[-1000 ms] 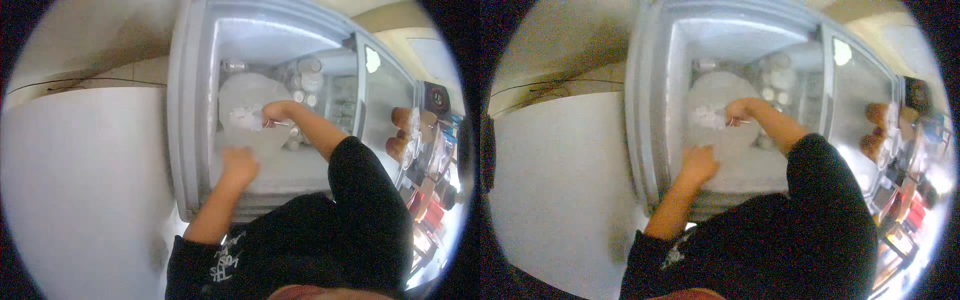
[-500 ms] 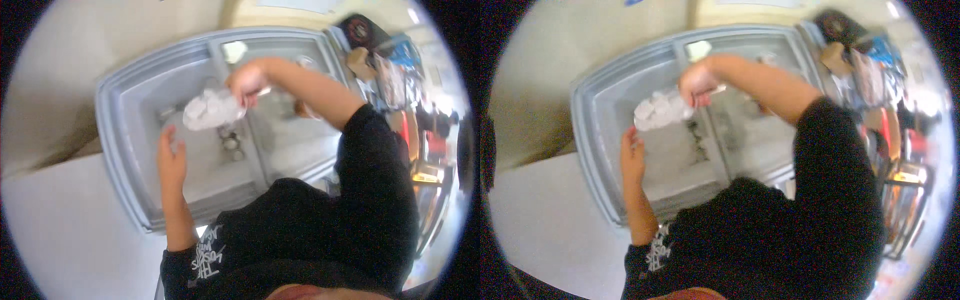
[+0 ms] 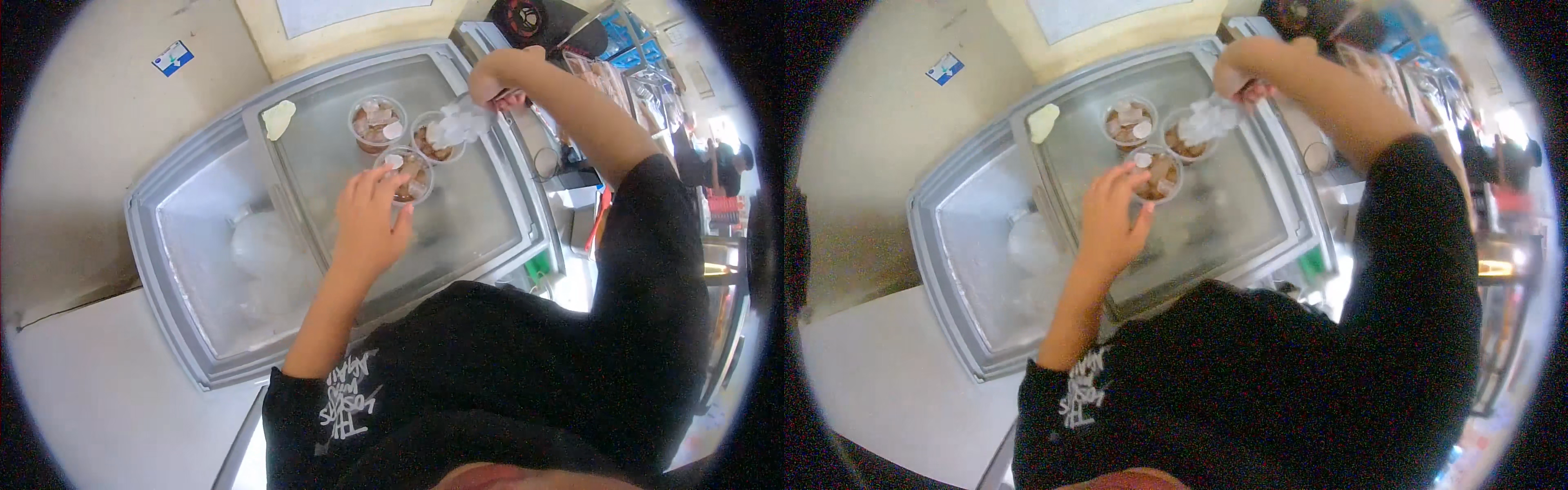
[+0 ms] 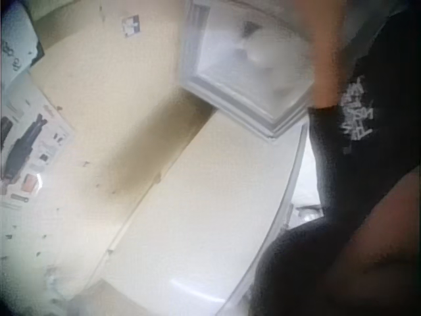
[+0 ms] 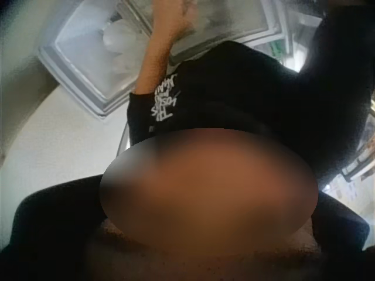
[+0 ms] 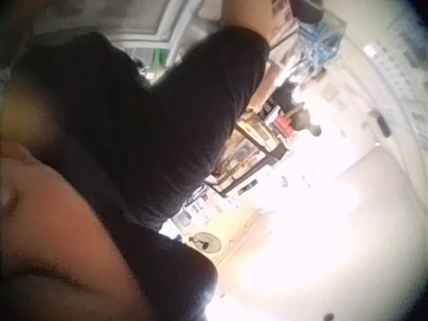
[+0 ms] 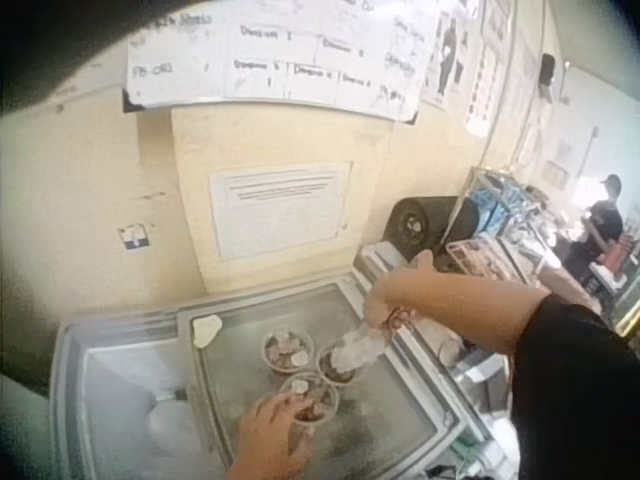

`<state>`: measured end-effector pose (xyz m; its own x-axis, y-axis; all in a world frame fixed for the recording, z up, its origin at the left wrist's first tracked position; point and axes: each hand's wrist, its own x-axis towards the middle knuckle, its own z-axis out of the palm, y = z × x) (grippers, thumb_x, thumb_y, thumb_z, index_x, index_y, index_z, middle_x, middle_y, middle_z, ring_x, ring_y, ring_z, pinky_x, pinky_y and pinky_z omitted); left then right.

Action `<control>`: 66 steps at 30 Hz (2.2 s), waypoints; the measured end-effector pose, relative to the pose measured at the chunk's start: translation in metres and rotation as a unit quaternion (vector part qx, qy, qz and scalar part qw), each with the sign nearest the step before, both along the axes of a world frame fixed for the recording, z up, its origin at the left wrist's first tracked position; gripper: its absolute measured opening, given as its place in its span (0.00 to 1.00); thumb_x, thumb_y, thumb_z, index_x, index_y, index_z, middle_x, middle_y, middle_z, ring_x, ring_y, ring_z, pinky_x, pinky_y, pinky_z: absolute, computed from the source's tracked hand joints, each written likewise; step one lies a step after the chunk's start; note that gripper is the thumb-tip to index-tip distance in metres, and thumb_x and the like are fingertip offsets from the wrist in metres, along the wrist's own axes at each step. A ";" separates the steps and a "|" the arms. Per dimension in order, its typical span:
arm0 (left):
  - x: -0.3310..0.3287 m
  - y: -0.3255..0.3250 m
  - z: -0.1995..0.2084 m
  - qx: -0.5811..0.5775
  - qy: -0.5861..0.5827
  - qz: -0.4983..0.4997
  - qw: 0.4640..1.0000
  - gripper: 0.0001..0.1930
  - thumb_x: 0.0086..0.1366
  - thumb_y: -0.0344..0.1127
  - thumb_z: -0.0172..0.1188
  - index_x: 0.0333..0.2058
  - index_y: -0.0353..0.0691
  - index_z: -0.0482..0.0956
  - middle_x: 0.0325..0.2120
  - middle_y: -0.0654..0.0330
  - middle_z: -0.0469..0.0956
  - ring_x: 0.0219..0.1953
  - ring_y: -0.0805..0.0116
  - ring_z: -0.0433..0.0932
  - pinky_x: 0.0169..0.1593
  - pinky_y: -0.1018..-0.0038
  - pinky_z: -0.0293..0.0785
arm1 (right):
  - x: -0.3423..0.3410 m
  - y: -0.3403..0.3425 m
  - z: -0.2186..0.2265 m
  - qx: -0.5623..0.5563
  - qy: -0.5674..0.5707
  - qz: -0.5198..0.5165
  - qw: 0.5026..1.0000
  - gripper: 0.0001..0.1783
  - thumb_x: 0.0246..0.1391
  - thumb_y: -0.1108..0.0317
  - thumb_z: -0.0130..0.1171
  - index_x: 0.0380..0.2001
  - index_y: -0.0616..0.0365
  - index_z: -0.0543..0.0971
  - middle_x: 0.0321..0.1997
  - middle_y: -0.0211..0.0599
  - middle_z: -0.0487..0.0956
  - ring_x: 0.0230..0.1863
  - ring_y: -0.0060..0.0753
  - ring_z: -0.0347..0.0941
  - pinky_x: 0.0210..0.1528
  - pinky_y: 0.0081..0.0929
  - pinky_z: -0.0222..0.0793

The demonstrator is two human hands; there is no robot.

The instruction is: The person prepares drinks by adding ice to three plastic cups containing a dark liquid using a scoop, then carries the cups to a sealing machine and seals each cup individually.

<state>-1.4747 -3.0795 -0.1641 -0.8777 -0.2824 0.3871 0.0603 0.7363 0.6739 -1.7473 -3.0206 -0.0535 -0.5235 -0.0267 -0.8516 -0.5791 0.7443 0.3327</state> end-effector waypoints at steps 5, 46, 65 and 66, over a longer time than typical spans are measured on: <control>0.058 -0.004 -0.022 -0.013 -0.090 0.086 0.992 0.20 0.52 0.34 0.58 0.46 0.41 0.71 0.48 0.50 0.70 0.52 0.49 0.66 0.55 0.58 0.60 | 0.037 0.007 -0.004 -0.080 0.197 0.430 0.877 0.07 0.43 0.68 0.55 0.22 0.60 0.78 0.26 0.37 0.80 0.32 0.38 0.79 0.31 0.36 0.73; 0.303 0.019 -0.128 -0.110 -0.106 0.535 0.831 0.09 0.46 0.33 0.51 0.28 0.43 0.77 0.26 0.60 0.75 0.31 0.58 0.70 0.39 0.64 0.61 | 0.038 0.029 -0.112 -0.471 0.139 0.155 0.857 0.19 0.43 0.67 0.50 0.36 0.70 0.75 0.35 0.59 0.77 0.33 0.52 0.77 0.40 0.40 0.72; 0.316 0.010 -0.127 -0.122 -0.107 0.515 0.842 0.07 0.45 0.33 0.50 0.24 0.44 0.75 0.23 0.56 0.73 0.30 0.53 0.70 0.36 0.60 0.61 | 0.244 -0.019 -0.061 -0.480 -0.496 -0.287 0.665 0.25 0.52 0.62 0.54 0.52 0.62 0.64 0.27 0.36 0.74 0.19 0.22 0.69 0.22 0.22 0.69; 0.315 0.011 -0.128 -0.124 -0.107 0.517 0.840 0.07 0.45 0.33 0.50 0.24 0.44 0.75 0.23 0.56 0.73 0.30 0.53 0.70 0.36 0.60 0.61 | 0.260 -0.043 -0.089 -0.455 -0.506 -0.302 0.667 0.28 0.54 0.66 0.54 0.57 0.61 0.61 0.26 0.34 0.72 0.19 0.21 0.68 0.22 0.22 0.68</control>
<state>-1.1593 -3.0686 -0.2916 -0.2689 -0.8711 0.4110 -0.8014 0.4391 0.4063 -1.4878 -3.0632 -0.1424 0.1586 -0.8187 -0.5519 0.3326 0.5706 -0.7509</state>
